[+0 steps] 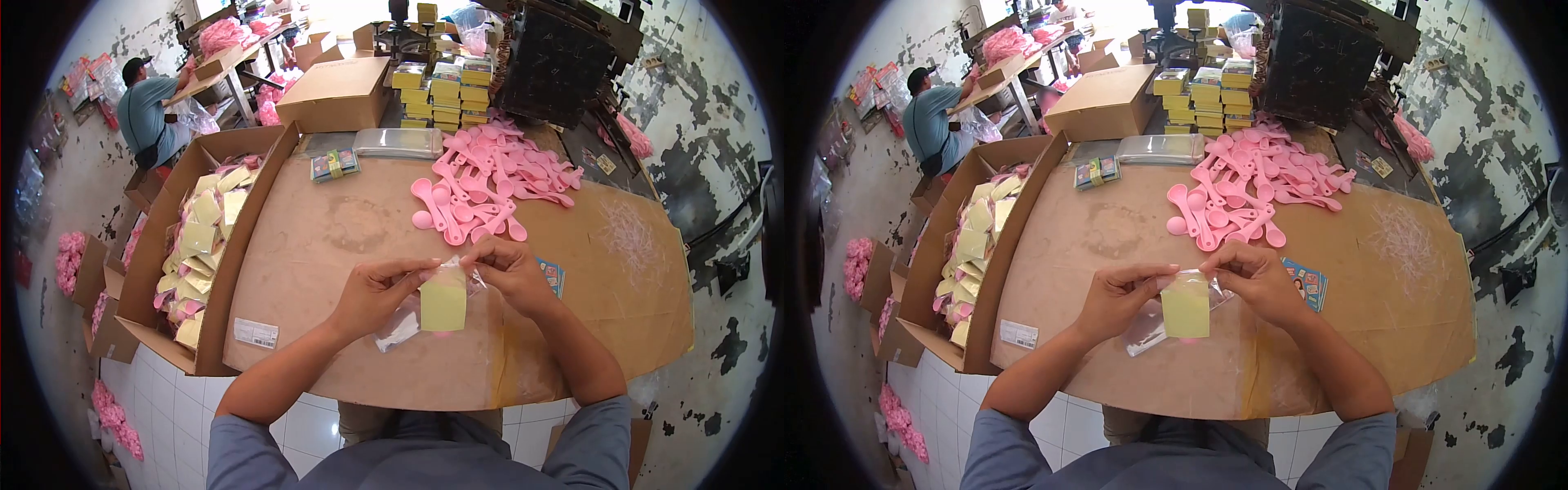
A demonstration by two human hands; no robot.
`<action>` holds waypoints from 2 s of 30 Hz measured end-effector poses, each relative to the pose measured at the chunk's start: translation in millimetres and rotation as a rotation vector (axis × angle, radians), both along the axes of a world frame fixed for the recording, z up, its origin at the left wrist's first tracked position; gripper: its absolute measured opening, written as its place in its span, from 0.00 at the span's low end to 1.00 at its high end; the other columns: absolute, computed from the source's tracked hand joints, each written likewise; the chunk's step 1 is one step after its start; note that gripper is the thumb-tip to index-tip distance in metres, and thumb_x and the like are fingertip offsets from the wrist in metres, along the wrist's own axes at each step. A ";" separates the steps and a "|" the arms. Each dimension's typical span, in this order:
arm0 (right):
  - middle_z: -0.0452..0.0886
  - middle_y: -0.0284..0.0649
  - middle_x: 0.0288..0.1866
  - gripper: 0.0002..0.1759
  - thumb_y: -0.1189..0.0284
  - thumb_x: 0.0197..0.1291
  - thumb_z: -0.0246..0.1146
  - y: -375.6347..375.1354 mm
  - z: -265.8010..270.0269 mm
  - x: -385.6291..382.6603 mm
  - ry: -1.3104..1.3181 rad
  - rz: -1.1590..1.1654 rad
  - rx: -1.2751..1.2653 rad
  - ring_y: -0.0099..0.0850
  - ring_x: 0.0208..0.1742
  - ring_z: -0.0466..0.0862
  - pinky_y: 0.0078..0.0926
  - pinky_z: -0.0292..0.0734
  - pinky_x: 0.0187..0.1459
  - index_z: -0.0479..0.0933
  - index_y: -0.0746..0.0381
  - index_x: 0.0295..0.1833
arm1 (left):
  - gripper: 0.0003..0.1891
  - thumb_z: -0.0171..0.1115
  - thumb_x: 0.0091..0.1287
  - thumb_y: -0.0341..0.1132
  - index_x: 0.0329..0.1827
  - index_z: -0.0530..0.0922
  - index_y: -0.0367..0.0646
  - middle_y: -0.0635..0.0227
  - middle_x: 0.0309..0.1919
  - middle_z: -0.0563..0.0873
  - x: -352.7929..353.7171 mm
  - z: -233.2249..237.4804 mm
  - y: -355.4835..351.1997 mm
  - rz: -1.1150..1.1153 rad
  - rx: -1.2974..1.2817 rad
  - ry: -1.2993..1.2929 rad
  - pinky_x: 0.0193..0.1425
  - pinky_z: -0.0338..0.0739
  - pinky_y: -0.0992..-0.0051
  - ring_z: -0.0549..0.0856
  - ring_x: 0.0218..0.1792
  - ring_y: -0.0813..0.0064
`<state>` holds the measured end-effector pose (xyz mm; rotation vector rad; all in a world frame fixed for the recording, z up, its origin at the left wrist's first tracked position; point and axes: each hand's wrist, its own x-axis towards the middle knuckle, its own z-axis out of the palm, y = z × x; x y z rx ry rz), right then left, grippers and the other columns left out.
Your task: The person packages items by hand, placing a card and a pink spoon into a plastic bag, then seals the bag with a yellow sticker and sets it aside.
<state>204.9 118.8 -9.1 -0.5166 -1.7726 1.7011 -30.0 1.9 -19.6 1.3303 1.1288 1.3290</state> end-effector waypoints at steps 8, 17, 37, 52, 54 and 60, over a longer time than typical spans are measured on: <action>0.84 0.34 0.47 0.07 0.80 0.70 0.69 0.8 9.8 4.8 -0.052 0.015 0.054 0.20 0.46 0.85 0.19 0.83 0.46 0.88 0.67 0.50 | 0.13 0.61 0.79 0.26 0.61 0.86 0.32 0.58 0.52 0.92 -9.6 1.7 2.1 -0.109 -0.084 -0.215 0.59 0.87 0.67 0.91 0.51 0.74; 0.83 0.33 0.48 0.17 0.79 0.68 0.71 -0.5 1.1 1.0 -0.048 0.020 0.050 0.20 0.46 0.84 0.20 0.82 0.48 0.82 0.67 0.61 | 0.13 0.61 0.80 0.30 0.61 0.86 0.34 0.63 0.49 0.92 -4.3 -1.8 4.7 -0.044 -0.114 -0.084 0.54 0.88 0.73 0.91 0.48 0.77; 0.88 0.36 0.46 0.19 0.73 0.66 0.73 15.4 55.8 58.4 -0.514 -0.190 0.509 0.25 0.47 0.85 0.29 0.80 0.52 0.84 0.62 0.62 | 0.18 0.64 0.80 0.40 0.65 0.82 0.39 0.62 0.53 0.89 -48.2 36.4 18.4 0.610 0.298 -0.564 0.53 0.87 0.71 0.89 0.48 0.75; 0.83 0.38 0.44 0.14 0.72 0.58 0.77 43.9 19.3 121.7 -0.697 -0.250 0.532 0.33 0.48 0.84 0.33 0.77 0.53 0.87 0.65 0.48 | 0.14 0.77 0.64 0.39 0.50 0.89 0.46 0.66 0.41 0.85 -8.0 -24.3 14.5 0.188 0.159 0.798 0.45 0.80 0.67 0.86 0.40 0.66; 0.83 0.37 0.43 0.13 0.73 0.58 0.77 45.3 18.4 123.0 -0.665 -0.266 0.499 0.32 0.46 0.83 0.32 0.76 0.53 0.86 0.66 0.47 | 0.13 0.78 0.64 0.39 0.48 0.89 0.45 0.67 0.40 0.85 -9.7 -25.1 15.5 0.172 0.107 0.775 0.45 0.80 0.66 0.86 0.39 0.66; 0.86 0.35 0.39 0.12 0.74 0.58 0.76 45.4 14.0 122.8 -0.561 -0.381 0.577 0.29 0.46 0.83 0.32 0.75 0.56 0.86 0.65 0.46 | 0.09 0.74 0.66 0.35 0.45 0.88 0.41 0.63 0.39 0.84 3.4 -8.1 8.7 0.270 0.100 0.826 0.48 0.80 0.63 0.85 0.41 0.61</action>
